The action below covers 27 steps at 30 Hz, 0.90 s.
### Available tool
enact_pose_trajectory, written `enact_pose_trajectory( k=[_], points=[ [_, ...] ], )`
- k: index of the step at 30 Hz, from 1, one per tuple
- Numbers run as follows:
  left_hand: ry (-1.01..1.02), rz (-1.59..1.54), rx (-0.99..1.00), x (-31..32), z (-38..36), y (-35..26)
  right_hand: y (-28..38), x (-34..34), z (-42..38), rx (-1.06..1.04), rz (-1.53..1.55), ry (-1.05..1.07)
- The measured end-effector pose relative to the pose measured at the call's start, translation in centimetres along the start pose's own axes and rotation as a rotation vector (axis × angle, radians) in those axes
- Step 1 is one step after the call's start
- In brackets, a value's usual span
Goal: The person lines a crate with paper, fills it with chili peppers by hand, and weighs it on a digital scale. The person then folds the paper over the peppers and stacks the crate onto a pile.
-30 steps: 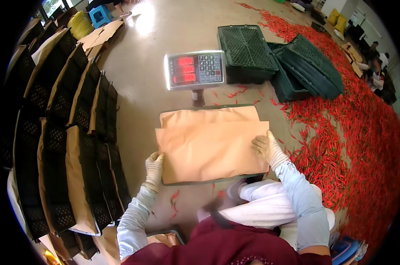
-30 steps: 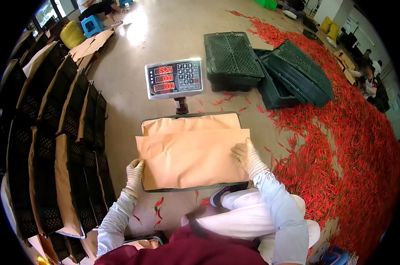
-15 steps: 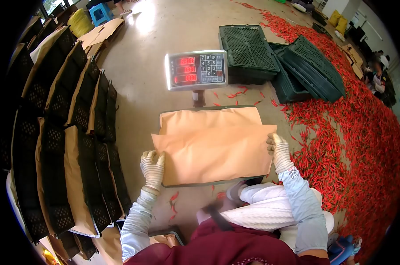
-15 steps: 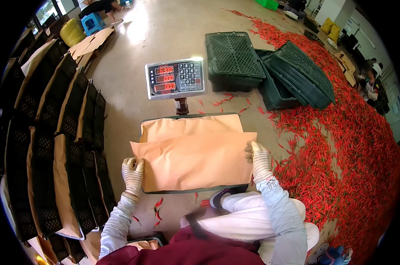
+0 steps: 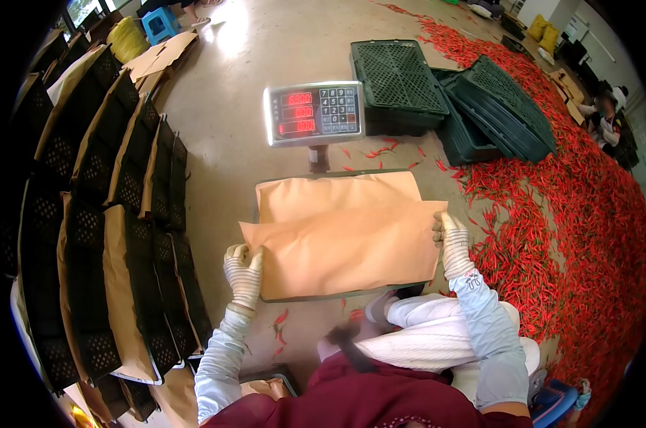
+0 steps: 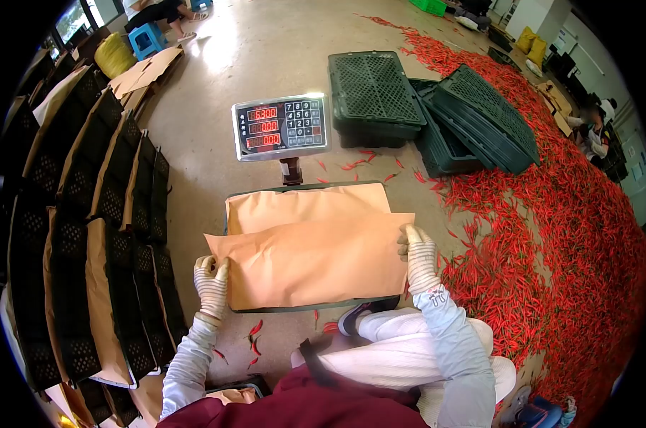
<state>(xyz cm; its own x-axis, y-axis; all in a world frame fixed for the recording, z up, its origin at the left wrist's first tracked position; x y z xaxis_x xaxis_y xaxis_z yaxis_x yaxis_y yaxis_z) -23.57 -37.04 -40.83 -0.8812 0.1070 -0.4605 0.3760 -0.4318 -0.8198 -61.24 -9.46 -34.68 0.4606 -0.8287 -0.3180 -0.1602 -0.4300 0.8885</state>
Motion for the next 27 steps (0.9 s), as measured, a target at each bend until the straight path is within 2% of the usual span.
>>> enact_pose_trajectory(
  k=[2,6,8,9,10,11,12,13,14,15,17,18,19,21,22,23,24,25,26,27],
  points=[
    [0.0,-0.017,-0.004,0.0,0.1,0.0,0.2,-0.4,0.1,-0.111,-0.033,-0.117],
    [0.018,-0.01,-0.005,-0.1,0.3,-0.4,0.3,-1.3,1.0,-0.254,-0.068,-0.129],
    [0.025,-0.025,-0.012,-0.1,0.4,-0.6,0.7,-1.5,1.1,-0.418,-0.115,-0.27],
    [0.026,-0.048,0.0,-0.2,0.4,-0.6,0.3,-1.4,1.5,-0.417,-0.116,-0.27],
    [0.029,-0.071,0.011,-0.3,0.4,-1.0,0.3,-1.2,1.6,-0.622,-0.311,-0.385],
    [0.031,-0.072,0.009,-0.4,0.3,-1.6,0.1,-1.2,1.7,-0.724,-0.411,-0.435],
    [0.018,-0.363,-0.073,-0.5,0.1,-2.2,0.1,-1.2,1.7,-0.823,-0.51,-0.496],
    [0.004,-0.654,-0.157,-0.7,-0.1,-2.7,-0.7,-1.1,2.4,-0.613,-0.274,-0.221],
    [0.132,-0.746,-0.11,-1.3,0.1,-3.1,-1.1,-0.8,2.7,-0.392,-0.04,0.046],
    [0.35,-0.762,-0.08,-2.3,0.3,-3.8,-0.4,-1.8,2.5,-0.38,-0.043,0.045],
    [0.5,-1.136,-0.625,-2.5,-1.7,-2.5,2.0,-2.9,0.6,-0.025,0.274,0.773],
    [0.887,-1.084,-0.725,-3.9,-1.5,-5.2,1.9,-3.9,1.0,-0.128,0.201,0.854],
    [1.165,-1.006,-0.718,-4.7,-1.7,-5.0,1.9,-4.4,1.3,-0.089,0.197,0.849],
    [1.542,-0.946,-0.563,-4.9,-2.0,-5.8,3.0,-5.0,1.7,-0.189,0.031,0.794],
    [1.654,-0.609,-0.674,-5.3,-1.6,-7.7,4.3,-4.9,1.4,-0.17,0.029,0.794],
    [1.659,-0.615,-0.691,-5.0,-2.2,-8.8,6.3,-4.4,0.7,-0.399,-0.381,0.696],
    [1.575,-0.419,-0.678,-4.6,-2.6,-9.3,7.7,-3.5,-0.4,-0.623,-0.788,0.576],
    [1.481,-0.226,-0.653,-4.1,-3.0,-9.5,8.5,-2.2,-1.6,-0.616,-0.789,0.581],
    [1.472,-0.358,-0.563,-3.1,-3.8,-9.8,8.8,-0.1,-3.2,-0.66,-0.911,0.771],
    [1.475,-0.358,-0.566,-2.7,-4.3,-10.4,8.7,1.9,-4.8,-0.702,-1.029,0.96]
  ],
)
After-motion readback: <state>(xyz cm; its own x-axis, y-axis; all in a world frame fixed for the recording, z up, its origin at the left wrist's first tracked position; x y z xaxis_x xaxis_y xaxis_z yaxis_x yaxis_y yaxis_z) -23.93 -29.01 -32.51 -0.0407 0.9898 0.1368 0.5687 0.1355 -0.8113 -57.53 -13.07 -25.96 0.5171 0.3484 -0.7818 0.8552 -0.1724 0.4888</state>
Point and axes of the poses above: each hand's wrist, its own z-axis towards the middle knuckle, its own x-axis out of the palm, y = z × x, the point moved 3 cm from there along z, towards the middle knuckle, and after that the axes turned 12 degrees about -z, right-handed, at the moved point
